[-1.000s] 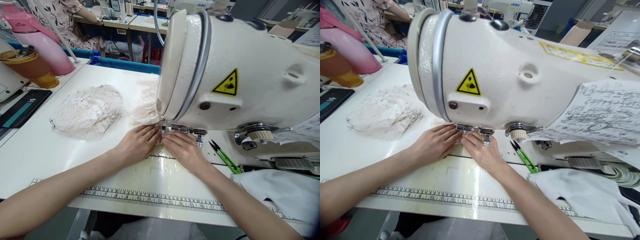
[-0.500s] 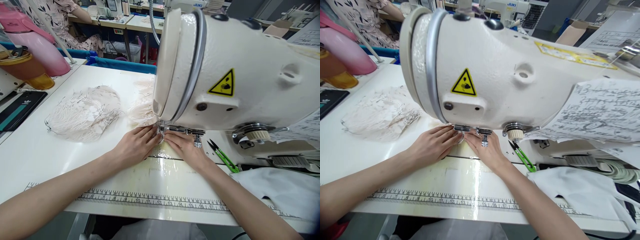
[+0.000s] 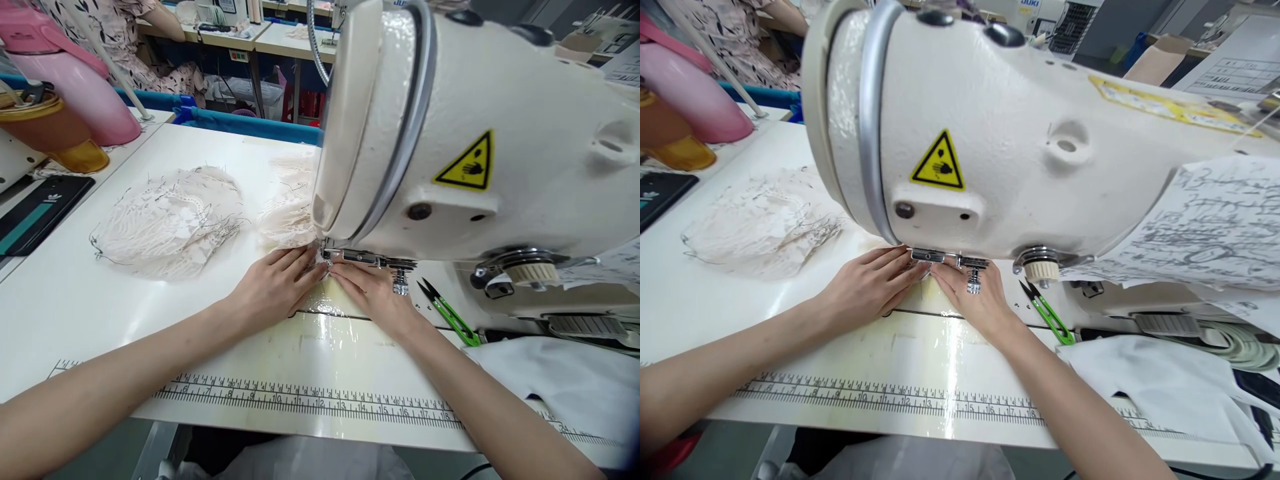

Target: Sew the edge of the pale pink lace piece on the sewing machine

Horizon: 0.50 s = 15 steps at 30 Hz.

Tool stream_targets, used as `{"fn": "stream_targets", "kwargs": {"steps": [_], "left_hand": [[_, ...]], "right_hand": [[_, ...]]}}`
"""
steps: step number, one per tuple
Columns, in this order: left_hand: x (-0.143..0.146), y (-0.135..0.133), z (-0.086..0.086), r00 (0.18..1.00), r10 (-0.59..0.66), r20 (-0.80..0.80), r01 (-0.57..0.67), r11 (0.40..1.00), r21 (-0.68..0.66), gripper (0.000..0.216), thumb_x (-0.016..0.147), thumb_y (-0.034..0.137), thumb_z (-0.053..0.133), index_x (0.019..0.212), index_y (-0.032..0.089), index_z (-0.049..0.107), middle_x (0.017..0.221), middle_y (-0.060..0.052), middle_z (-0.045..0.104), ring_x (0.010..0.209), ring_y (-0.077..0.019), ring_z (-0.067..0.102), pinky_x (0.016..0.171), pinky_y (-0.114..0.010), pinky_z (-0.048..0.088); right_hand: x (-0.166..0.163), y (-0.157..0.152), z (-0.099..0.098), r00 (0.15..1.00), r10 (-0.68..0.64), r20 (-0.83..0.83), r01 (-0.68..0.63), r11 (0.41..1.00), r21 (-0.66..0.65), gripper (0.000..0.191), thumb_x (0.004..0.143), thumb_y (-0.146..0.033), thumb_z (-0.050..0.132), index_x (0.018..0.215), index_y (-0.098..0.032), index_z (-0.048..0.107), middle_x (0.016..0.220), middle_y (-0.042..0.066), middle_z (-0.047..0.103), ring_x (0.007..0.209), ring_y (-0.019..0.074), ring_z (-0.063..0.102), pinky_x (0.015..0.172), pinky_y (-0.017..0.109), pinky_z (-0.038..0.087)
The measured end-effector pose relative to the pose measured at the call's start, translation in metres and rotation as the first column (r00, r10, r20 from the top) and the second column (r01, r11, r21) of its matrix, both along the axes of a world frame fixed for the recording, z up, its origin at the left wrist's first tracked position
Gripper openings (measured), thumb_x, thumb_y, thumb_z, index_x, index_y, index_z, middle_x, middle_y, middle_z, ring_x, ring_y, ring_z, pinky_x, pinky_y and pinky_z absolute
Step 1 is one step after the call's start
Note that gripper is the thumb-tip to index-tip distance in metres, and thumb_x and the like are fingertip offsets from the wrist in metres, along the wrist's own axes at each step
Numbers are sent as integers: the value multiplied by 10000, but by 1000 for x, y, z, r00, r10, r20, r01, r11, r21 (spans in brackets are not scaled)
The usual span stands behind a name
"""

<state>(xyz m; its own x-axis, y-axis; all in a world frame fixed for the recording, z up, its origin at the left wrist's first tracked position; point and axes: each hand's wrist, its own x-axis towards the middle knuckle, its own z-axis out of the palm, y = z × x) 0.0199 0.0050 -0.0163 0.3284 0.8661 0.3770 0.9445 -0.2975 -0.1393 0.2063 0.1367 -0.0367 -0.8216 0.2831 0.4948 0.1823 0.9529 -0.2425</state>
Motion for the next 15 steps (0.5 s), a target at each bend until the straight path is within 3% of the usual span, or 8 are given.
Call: {"fn": "stream_targets", "kwargs": {"steps": [5, 15], "left_hand": [[-1, -5, -1, 996, -92, -7, 92, 996, -8, 326, 961, 101, 422, 1250, 74, 571, 1306, -128, 570, 1211, -247, 560, 1036, -406, 495], [-3, -4, -7, 999, -47, 9, 47, 999, -10, 340, 975, 167, 438, 1269, 51, 563, 1297, -145, 570, 1204, -282, 560, 1034, -419, 501]], "right_hand": [[6, -7, 3, 1000, -7, 29, 4, 994, 107, 179, 914, -269, 600, 1062, -248, 698, 1169, 4, 680, 950, 163, 672, 808, 313, 530], [1, -16, 10, 996, -28, 79, 24, 998, 56, 206, 942, -323, 554, 1048, -236, 709, 1146, 18, 679, 891, 152, 654, 796, 319, 472]]}}
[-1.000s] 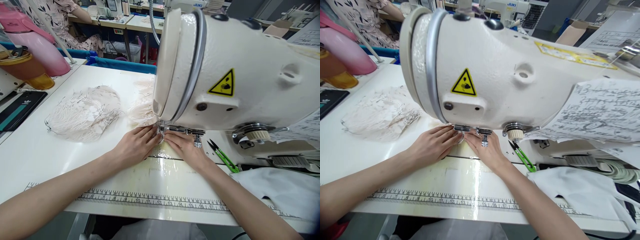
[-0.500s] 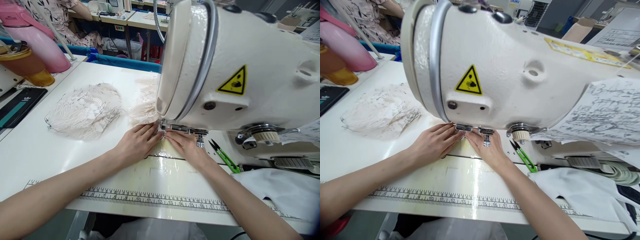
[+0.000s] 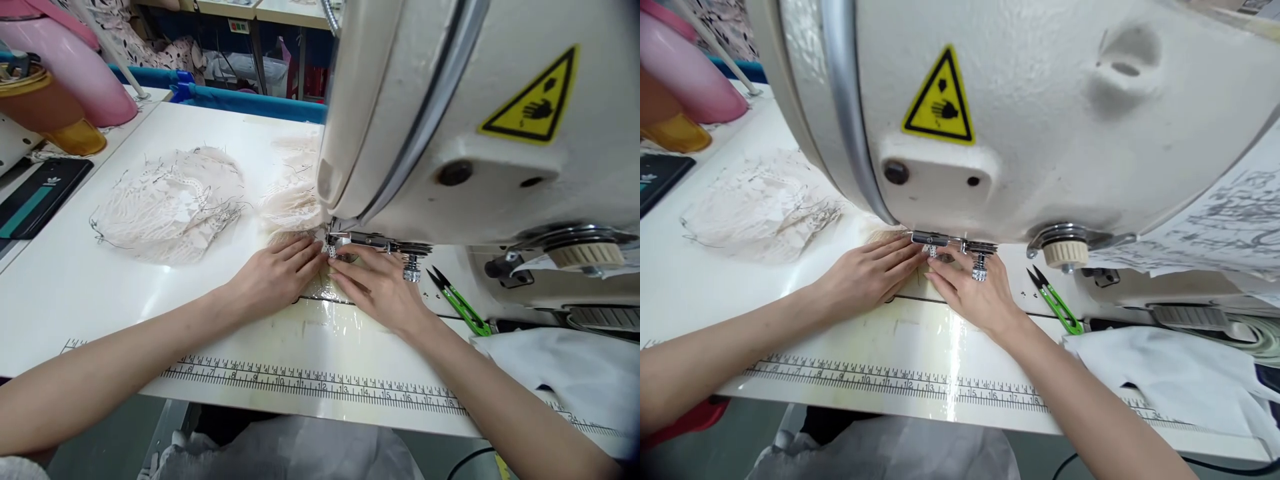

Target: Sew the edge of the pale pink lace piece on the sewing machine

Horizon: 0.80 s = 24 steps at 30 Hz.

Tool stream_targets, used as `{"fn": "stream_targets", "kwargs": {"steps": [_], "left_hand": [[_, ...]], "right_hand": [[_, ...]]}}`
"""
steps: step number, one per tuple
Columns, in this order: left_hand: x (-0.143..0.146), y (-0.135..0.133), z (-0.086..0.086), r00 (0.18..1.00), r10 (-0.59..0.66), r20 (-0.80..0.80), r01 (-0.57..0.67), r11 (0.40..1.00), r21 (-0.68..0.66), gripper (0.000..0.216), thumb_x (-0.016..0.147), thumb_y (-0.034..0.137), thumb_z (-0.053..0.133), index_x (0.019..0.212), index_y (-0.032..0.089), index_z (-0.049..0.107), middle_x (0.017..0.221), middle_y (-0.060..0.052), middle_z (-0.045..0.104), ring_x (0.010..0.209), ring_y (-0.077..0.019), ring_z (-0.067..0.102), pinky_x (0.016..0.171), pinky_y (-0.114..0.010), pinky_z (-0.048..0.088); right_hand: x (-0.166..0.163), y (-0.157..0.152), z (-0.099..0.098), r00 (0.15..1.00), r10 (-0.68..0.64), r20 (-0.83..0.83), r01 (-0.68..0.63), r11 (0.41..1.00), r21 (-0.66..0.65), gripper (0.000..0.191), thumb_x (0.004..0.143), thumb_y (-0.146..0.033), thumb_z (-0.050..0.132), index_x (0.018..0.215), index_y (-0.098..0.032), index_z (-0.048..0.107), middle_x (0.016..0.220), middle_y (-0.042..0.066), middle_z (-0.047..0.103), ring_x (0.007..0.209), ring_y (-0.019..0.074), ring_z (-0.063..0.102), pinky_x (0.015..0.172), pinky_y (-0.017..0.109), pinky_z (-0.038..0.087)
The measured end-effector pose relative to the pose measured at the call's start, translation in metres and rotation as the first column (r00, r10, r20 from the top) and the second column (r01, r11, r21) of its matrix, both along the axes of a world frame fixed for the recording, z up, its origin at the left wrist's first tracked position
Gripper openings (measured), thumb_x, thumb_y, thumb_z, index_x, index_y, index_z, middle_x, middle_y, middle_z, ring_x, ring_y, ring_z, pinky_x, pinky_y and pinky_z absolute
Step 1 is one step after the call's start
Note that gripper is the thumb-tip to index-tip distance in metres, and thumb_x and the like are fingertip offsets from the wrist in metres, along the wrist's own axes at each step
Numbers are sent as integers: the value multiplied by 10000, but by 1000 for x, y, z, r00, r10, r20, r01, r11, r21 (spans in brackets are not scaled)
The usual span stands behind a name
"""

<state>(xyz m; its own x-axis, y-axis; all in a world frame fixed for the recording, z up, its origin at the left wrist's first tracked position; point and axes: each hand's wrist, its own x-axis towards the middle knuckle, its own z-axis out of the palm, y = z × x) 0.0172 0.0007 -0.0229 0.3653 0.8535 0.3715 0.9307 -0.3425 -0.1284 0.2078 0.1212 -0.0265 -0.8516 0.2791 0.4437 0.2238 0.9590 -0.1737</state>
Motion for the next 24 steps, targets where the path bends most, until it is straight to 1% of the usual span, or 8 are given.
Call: {"fn": "stream_targets", "kwargs": {"steps": [6, 11, 15, 21, 24], "left_hand": [[0, 1, 2, 997, 51, 49, -48, 997, -59, 348, 987, 213, 421, 1253, 50, 575, 1291, -161, 572, 1228, -295, 540, 1058, -451, 474], [1, 3, 3, 996, 74, 56, -69, 994, -79, 350, 984, 222, 428, 1246, 44, 577, 1305, -162, 563, 1212, -288, 555, 1061, -437, 473], [2, 4, 3, 995, 88, 40, -85, 994, -73, 366, 995, 242, 411, 1245, 35, 579, 1306, -165, 565, 1216, -295, 550, 1055, -429, 476], [3, 3, 1, 994, 107, 23, -105, 991, -89, 383, 1002, 247, 394, 1285, 40, 548, 1324, -160, 552, 1237, -295, 532, 1063, -434, 462], [4, 3, 1, 993, 115, 21, -113, 989, -92, 386, 1004, 245, 383, 1284, 37, 549, 1328, -163, 547, 1241, -296, 528, 1058, -431, 464]], "right_hand": [[-3, -7, 1, 999, -41, 17, 40, 998, 42, 265, 954, -395, 528, 1083, -231, 691, 1170, 54, 668, 941, 176, 633, 795, 347, 409], [-4, -7, 2, 996, -67, 56, 64, 996, 55, 312, 968, -423, 485, 1110, -227, 681, 1194, 78, 657, 912, 183, 631, 786, 357, 404], [-4, -7, 1, 994, -83, 72, 77, 994, 78, 322, 963, -430, 492, 1141, -230, 672, 1170, 79, 665, 882, 188, 626, 751, 354, 396], [-5, -9, 2, 986, -116, 118, 107, 991, 74, 342, 977, -434, 458, 1164, -233, 662, 1202, 79, 644, 895, 187, 625, 757, 356, 401], [-6, -9, 3, 982, -127, 139, 114, 989, 97, 349, 978, -438, 452, 1175, -236, 657, 1214, 80, 638, 907, 194, 613, 758, 354, 400]]}}
